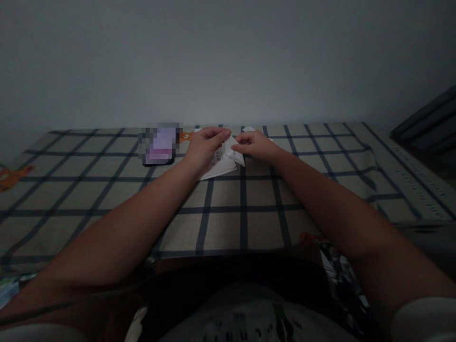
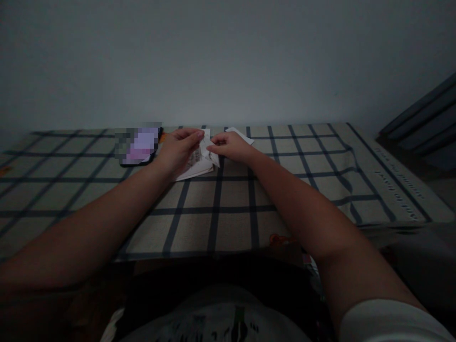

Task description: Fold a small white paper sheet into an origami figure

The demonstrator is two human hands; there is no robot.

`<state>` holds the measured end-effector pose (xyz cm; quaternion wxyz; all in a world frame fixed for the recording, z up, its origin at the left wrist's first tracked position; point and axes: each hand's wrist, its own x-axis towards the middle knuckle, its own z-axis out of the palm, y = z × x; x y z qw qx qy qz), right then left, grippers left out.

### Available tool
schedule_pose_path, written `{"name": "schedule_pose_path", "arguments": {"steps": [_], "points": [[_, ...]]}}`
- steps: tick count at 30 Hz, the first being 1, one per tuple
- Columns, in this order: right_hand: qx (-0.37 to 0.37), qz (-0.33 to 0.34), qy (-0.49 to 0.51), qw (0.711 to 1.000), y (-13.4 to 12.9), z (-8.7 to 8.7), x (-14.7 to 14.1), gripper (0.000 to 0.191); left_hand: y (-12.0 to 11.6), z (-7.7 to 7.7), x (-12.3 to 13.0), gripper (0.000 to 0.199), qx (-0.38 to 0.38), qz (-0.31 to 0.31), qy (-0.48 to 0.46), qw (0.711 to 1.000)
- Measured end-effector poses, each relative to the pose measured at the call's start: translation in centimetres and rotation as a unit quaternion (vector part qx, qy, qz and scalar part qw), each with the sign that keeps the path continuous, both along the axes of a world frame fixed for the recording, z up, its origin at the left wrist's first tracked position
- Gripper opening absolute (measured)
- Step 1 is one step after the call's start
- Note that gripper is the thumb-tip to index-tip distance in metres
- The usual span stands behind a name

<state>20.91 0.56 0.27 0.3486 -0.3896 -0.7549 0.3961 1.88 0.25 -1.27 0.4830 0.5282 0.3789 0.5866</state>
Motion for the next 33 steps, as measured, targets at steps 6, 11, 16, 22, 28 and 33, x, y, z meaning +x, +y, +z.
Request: {"name": "schedule_pose_path", "arguments": {"steps": [6,11,16,22,28,33], "points": [[0.000,-0.006,0.010,1.000,-0.4,0.5,-0.2,0.021,-0.2,0.2,-0.2,0.040,0.015,-0.004,0.009,1.000],[-0.012,-0.003,0.023,1.000,-0.4,0.6,-0.3,0.022,-0.6,0.2,-0.2,0.040,0.011,-0.024,0.013,1.000],[-0.002,0.011,0.024,1.000,-0.1,0.2,-0.1,0.022,-0.8,0.3,-0.1,0.040,0.011,-0.042,0.010,0.999],[0.002,0.025,0.014,1.000,0.3,-0.1,0.1,0.023,-0.6,0.1,0.1,0.041,0.019,-0.027,0.025,0.999],[0.001,0.025,0.015,1.000,0.8,-0.6,0.1,0.024,-0.7,0.1,0.0,0.036,0.059,0.041,0.086,0.994],[0.012,0.047,0.018,0.999,1.5,-1.3,0.3,0.029,-0.9,0.4,-0.2,0.029,0.109,0.088,0.154,0.978]]}}
